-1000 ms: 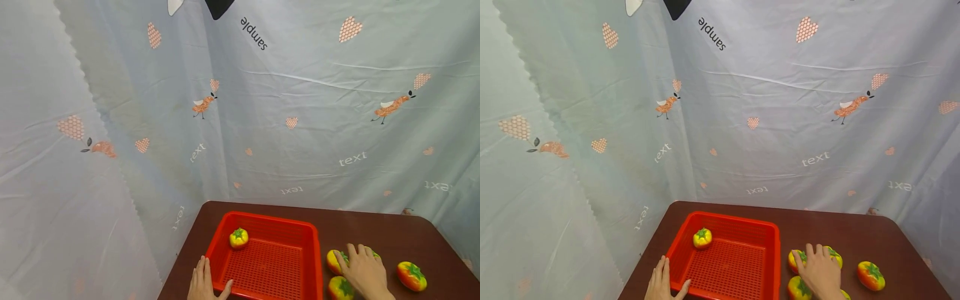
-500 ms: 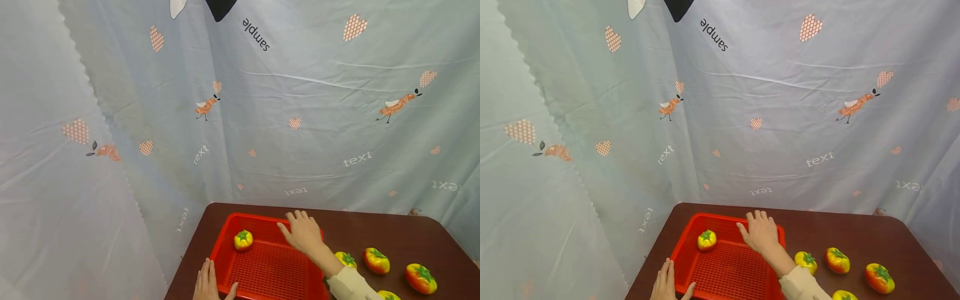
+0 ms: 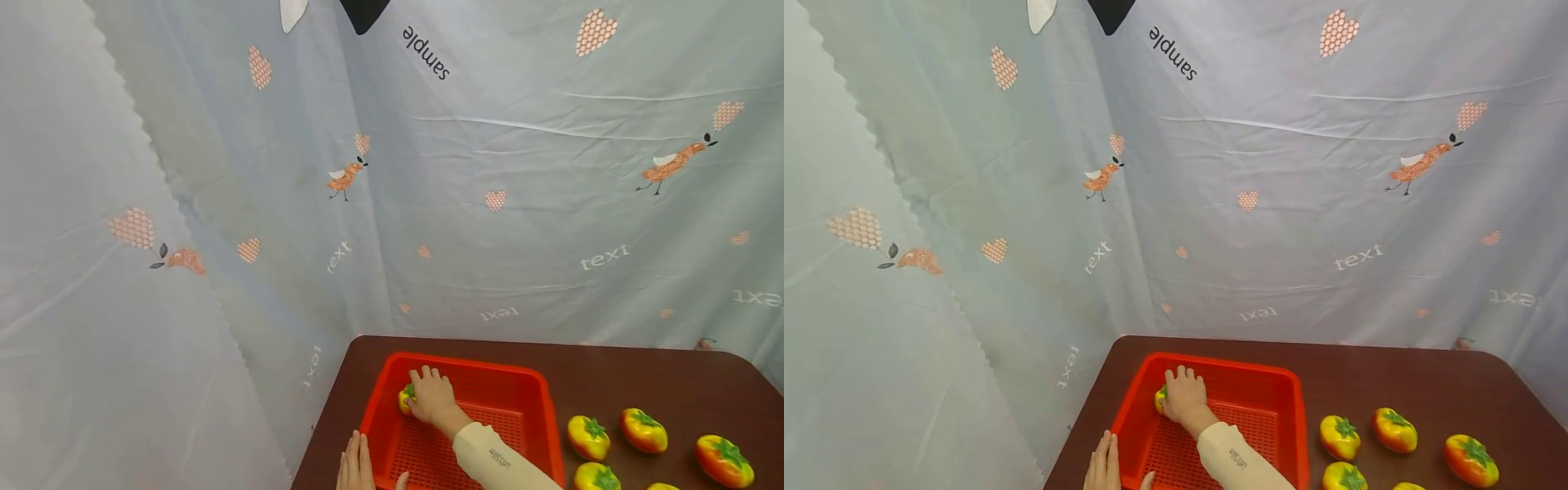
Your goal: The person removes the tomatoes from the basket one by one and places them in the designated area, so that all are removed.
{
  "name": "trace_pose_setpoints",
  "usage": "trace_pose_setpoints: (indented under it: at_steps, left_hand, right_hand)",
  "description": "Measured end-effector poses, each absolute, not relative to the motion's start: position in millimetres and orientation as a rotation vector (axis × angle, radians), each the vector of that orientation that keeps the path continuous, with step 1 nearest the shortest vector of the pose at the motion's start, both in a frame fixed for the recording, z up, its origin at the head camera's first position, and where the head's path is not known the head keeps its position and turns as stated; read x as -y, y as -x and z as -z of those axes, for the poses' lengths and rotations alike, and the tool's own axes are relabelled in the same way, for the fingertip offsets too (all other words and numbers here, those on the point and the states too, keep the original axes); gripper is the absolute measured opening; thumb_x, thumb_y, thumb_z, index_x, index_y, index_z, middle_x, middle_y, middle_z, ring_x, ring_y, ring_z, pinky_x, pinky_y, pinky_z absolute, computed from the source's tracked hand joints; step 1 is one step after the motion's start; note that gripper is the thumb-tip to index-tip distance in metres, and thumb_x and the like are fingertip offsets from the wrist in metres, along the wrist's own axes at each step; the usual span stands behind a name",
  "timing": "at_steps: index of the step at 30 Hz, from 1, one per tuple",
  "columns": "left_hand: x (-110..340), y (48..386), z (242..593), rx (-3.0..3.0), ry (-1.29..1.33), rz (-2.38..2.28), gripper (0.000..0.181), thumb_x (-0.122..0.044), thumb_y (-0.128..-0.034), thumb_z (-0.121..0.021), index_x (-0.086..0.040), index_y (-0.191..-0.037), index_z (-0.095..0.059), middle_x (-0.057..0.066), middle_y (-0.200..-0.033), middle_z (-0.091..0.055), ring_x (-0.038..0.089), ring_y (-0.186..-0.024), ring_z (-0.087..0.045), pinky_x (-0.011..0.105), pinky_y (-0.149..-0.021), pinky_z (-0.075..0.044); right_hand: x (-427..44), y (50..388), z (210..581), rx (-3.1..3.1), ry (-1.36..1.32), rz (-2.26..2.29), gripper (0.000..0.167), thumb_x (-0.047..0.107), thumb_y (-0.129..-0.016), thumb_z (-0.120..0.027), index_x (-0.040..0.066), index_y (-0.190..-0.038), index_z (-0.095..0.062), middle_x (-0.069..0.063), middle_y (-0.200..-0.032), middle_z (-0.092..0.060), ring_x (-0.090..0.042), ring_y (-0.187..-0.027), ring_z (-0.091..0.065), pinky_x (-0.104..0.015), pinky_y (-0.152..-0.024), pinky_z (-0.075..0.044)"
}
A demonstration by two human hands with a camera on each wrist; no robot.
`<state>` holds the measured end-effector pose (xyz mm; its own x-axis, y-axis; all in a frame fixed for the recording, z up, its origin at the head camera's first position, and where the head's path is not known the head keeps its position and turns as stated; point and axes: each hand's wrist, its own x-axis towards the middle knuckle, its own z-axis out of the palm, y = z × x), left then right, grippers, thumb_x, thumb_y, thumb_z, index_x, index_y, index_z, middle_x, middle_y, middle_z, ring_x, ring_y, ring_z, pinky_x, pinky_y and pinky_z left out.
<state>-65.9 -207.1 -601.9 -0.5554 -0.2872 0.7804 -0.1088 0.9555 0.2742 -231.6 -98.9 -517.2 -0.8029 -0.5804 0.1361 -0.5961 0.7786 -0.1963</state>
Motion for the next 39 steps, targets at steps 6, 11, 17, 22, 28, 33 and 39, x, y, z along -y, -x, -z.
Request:
trace_pose_setpoints:
  at_steps: [6,11,17,22,28,33,39]
  left_hand:
    - [196,68,608,2.116,-0.251,0.228,0.100,-0.064,-0.0594,-0.079,0.005,-0.129,-0.058,0.023,-0.129,-0.060,0.039,-0.103,-0.063,0.056,-0.084,-0.054]
    - [195,68,605,2.126,-0.248,0.231,0.102,-0.060,-0.0571,-0.081,0.003,-0.133,-0.057,0.021,-0.132,-0.059,0.037,-0.108,-0.062,0.050,-0.095,-0.052]
    - [202,67,598,2.172,-0.228,0.228,0.104,-0.052,-0.0524,-0.085,0.006,-0.133,-0.055,0.024,-0.132,-0.057,0.040,-0.108,-0.061,0.060,-0.081,-0.054]
    - [205,66,596,2.192,-0.249,0.250,0.105,-0.050,-0.0507,-0.087,0.005,-0.134,-0.054,0.024,-0.131,-0.058,0.040,-0.108,-0.062,0.055,-0.093,-0.052]
    - [206,67,603,2.156,-0.259,0.243,0.105,-0.050,-0.0484,-0.087,0.004,-0.133,-0.056,0.023,-0.130,-0.058,0.039,-0.107,-0.062,0.022,-0.118,-0.021]
    - [205,65,605,2.165,-0.284,0.243,0.107,-0.051,-0.0470,-0.087,0.003,-0.133,-0.055,0.021,-0.132,-0.058,0.038,-0.108,-0.062,0.039,-0.110,-0.041]
    - [208,66,607,2.126,-0.232,0.244,0.102,-0.055,-0.0549,-0.083,0.005,-0.133,-0.055,0.023,-0.131,-0.058,0.039,-0.108,-0.061,0.012,-0.116,0.000]
  right_hand:
    - [102,232,535,2.946,-0.909,-0.482,0.043,0.031,-0.084,-0.073,0.011,-0.120,-0.060,-0.013,-0.111,-0.053,-0.030,-0.100,-0.056,-0.045,-0.076,-0.056]
    - [103,234,538,2.949,-0.959,-0.592,0.052,0.031,-0.079,-0.080,0.012,-0.118,-0.052,-0.015,-0.113,-0.054,-0.034,-0.100,-0.059,-0.044,-0.075,-0.057]
    - [106,232,537,2.950,-1.005,-0.381,0.058,0.037,-0.082,-0.077,0.017,-0.130,-0.052,-0.012,-0.126,-0.058,-0.033,-0.107,-0.062,-0.042,-0.085,-0.057]
    - [109,224,539,2.911,-1.045,-0.114,0.053,0.041,-0.090,-0.067,0.024,-0.139,-0.053,-0.010,-0.128,-0.054,-0.026,-0.100,-0.060,-0.031,-0.067,-0.057]
    - [109,215,538,2.894,-1.075,0.071,0.061,0.038,-0.089,-0.066,0.020,-0.144,-0.046,-0.003,-0.134,-0.047,-0.025,-0.109,-0.057,-0.030,-0.068,-0.058]
    - [108,219,538,2.930,-1.092,0.112,0.065,0.039,-0.085,-0.073,0.021,-0.142,-0.049,0.001,-0.133,-0.050,-0.023,-0.109,-0.060,-0.033,-0.076,-0.058]
    - [112,223,536,2.908,-1.095,0.055,0.055,0.036,-0.083,-0.075,0.019,-0.132,-0.057,-0.001,-0.129,-0.056,-0.026,-0.102,-0.063,-0.036,-0.076,-0.058]
